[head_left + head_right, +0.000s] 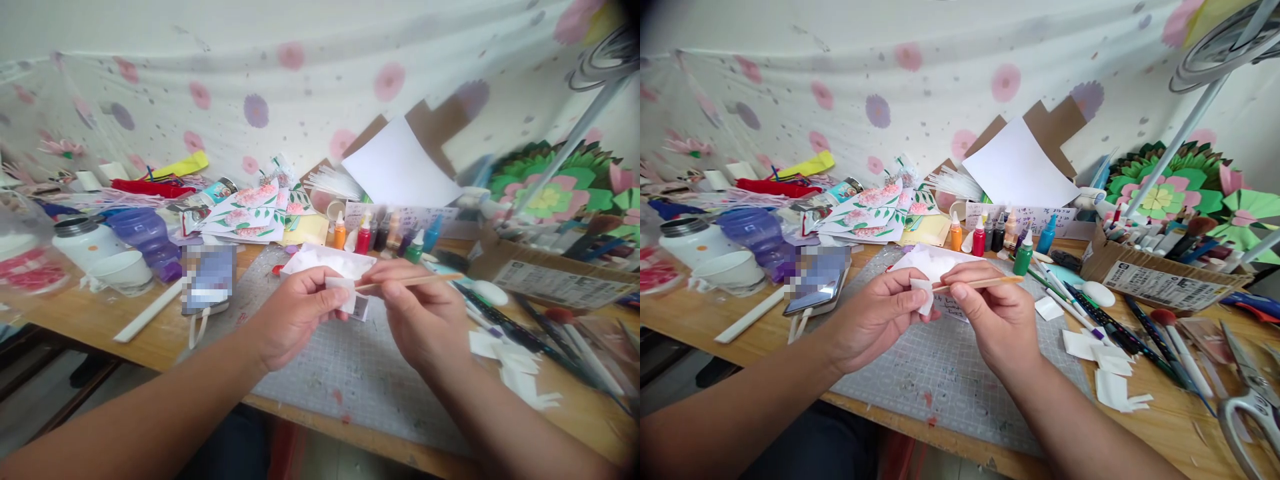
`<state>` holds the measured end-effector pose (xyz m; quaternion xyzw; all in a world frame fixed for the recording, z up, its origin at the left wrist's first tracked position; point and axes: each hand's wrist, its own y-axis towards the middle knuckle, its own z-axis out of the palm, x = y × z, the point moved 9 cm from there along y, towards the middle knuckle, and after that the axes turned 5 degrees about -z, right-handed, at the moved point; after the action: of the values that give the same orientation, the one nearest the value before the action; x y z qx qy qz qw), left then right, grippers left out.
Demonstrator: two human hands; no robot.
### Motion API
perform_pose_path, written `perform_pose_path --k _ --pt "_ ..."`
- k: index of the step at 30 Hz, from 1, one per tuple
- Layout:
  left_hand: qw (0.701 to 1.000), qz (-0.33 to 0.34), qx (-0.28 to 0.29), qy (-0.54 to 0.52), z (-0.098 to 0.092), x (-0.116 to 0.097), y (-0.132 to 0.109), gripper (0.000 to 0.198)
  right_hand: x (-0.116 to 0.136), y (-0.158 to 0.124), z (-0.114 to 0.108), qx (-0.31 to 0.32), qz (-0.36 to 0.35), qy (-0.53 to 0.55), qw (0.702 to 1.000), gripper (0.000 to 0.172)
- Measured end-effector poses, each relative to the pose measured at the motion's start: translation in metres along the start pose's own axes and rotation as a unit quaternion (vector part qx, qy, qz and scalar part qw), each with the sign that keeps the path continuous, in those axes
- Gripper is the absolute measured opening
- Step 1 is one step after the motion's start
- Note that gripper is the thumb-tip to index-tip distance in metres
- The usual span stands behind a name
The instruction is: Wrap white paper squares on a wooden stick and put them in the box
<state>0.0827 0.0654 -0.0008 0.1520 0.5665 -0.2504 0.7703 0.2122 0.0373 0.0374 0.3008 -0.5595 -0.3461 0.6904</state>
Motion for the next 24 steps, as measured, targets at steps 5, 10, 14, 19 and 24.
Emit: perform_pose_path --k 5,10,14,19,24 --pt "0.998 -0.014 0.041 -0.044 0.004 0.002 0.0 0.012 0.004 0.0 0.001 0.006 0.009 0.013 1.0 0.014" --pt "0.998 -0.02 0.052 -0.036 0.005 0.002 -0.003 0.012 0.01 0.0 0.002 0.015 -0.009 0.017 1.0 0.017" --pt "0.998 -0.019 0.062 -0.027 0.006 0.002 -0.003 0.013 0.01 0.0 0.002 0.017 -0.006 0.007 1.0 0.017" --pt "0.997 -0.02 0.067 -0.012 0.007 0.002 -0.002 0.013 0.01 0.0 0.001 0.013 -0.008 -0.01 1.0 0.015" --pt "0.999 -0.031 0.038 -0.013 0.003 0.003 -0.002 0.012 0.011 0.001 0.002 0.012 -0.02 -0.017 1.0 0.015"
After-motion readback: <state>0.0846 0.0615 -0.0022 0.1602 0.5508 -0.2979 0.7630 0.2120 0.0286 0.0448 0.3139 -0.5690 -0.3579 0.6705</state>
